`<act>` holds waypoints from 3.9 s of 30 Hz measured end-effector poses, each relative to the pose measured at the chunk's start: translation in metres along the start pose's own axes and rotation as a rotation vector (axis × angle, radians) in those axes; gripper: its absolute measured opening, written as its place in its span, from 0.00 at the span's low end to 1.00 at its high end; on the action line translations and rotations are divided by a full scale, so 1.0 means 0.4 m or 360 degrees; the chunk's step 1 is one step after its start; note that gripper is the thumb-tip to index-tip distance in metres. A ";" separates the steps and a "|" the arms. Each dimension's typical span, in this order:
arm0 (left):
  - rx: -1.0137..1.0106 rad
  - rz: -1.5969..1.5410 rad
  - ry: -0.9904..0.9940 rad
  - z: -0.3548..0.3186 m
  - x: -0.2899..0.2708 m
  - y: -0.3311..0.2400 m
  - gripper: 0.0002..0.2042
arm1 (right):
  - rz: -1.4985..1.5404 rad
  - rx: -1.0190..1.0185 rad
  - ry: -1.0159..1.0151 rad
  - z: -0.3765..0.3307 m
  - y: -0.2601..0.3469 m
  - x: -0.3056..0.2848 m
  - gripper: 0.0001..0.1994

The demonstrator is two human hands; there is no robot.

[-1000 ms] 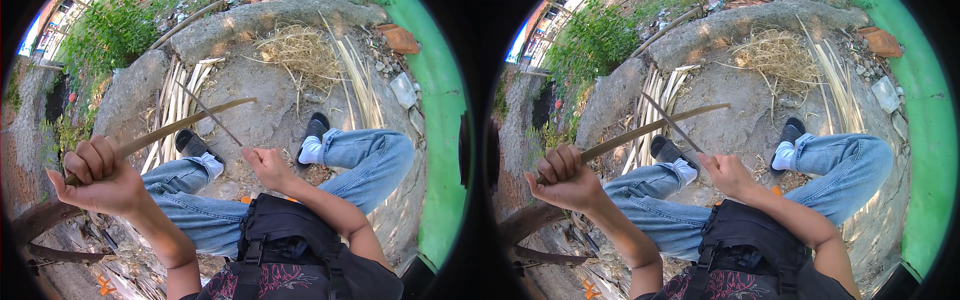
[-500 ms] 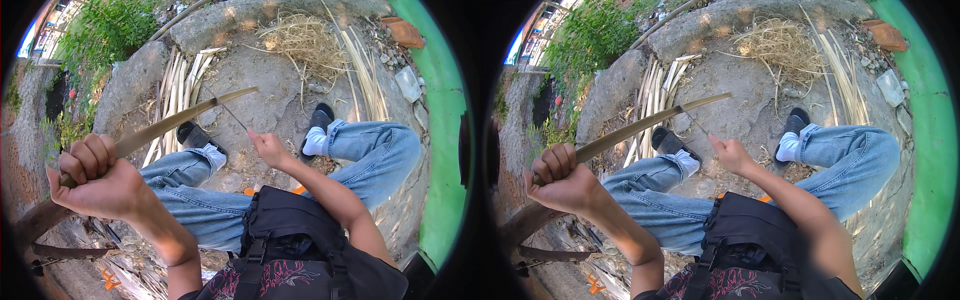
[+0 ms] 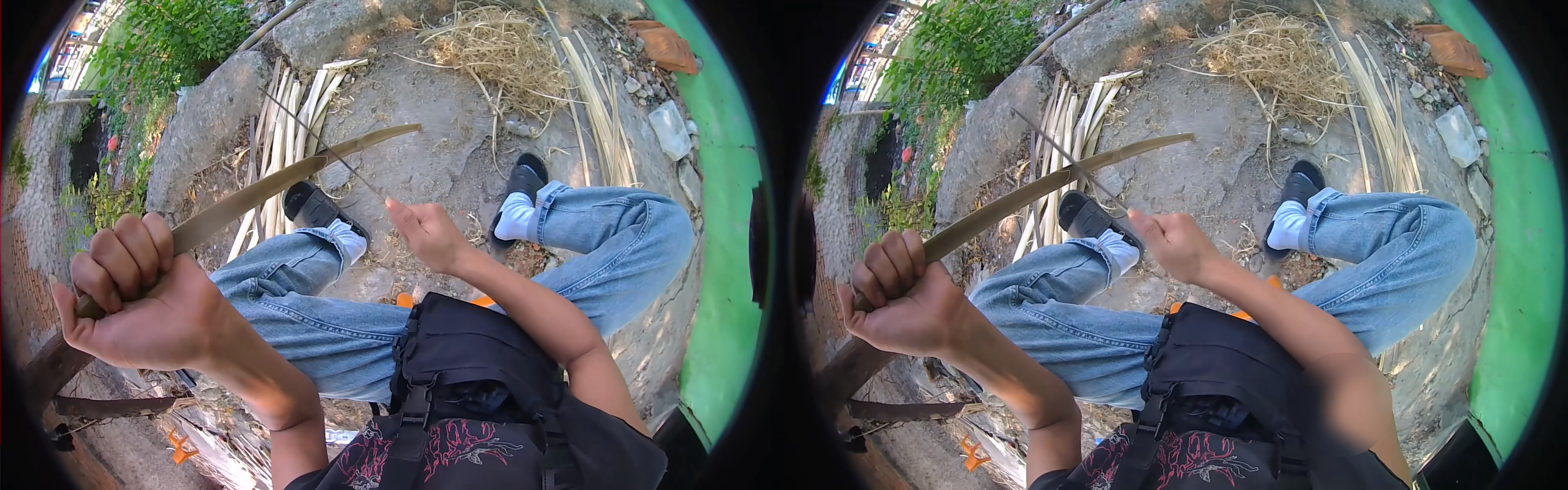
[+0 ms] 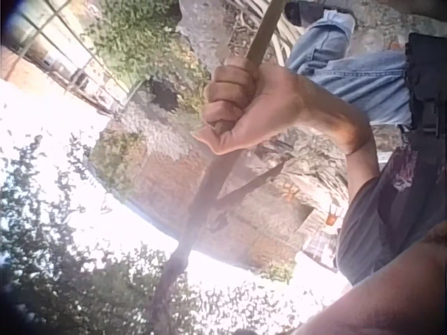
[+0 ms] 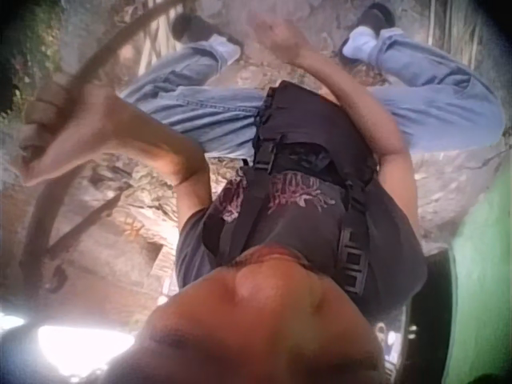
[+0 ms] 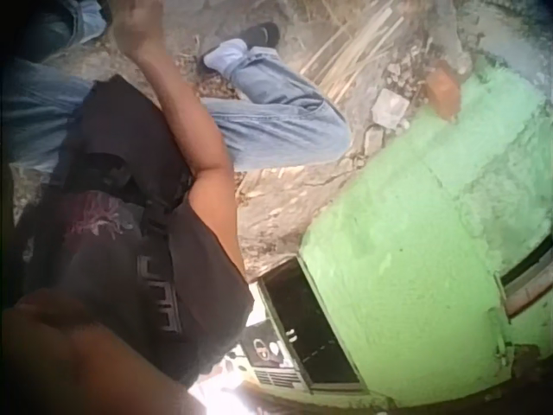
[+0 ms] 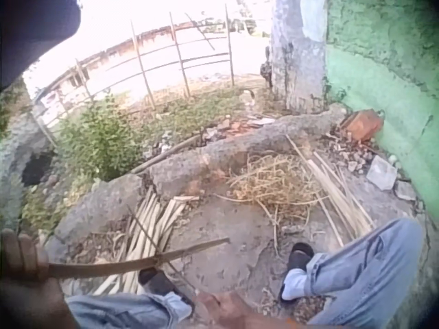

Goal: The person strips thin layers off a long bamboo stalk by hand using a knife, working along the length of the stalk.

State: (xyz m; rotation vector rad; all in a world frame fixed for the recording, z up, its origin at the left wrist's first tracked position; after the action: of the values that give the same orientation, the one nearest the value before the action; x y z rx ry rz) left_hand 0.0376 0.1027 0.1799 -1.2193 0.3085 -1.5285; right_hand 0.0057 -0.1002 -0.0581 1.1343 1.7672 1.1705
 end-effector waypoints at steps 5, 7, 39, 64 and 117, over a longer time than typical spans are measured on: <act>0.0010 -0.0025 0.0237 -0.011 0.008 0.025 0.22 | -0.0173 0.0357 -0.0126 0.070 -0.139 -0.068 0.36; 0.0015 -0.0029 0.0195 -0.008 0.017 -0.004 0.22 | -0.0071 0.0230 -0.0082 0.026 -0.041 -0.024 0.36; -0.0021 -0.0131 0.0360 -0.008 0.001 0.018 0.24 | -0.0554 0.0223 -0.0150 0.021 -0.135 -0.095 0.07; 0.0085 0.0029 0.0071 0.020 0.012 0.016 0.26 | -0.0467 0.0416 -0.0192 0.071 -0.168 -0.086 0.10; 0.0385 0.0357 -0.0571 0.016 0.007 0.022 0.19 | -0.0287 0.0076 -0.0229 0.009 -0.009 0.005 0.10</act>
State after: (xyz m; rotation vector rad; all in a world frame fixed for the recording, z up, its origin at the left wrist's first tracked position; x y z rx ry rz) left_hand 0.0481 0.0995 0.1777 -1.1948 0.0196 -1.0949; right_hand 0.0071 -0.0980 -0.0629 1.0360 1.7541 0.9218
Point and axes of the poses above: each hand's wrist, its own z-axis towards the middle knuckle, its own x-axis out of the palm, y = z × x, the point moved 3 cm from there along z, towards the middle knuckle, and after that the axes turned 5 degrees about x, right-handed, at the moved point
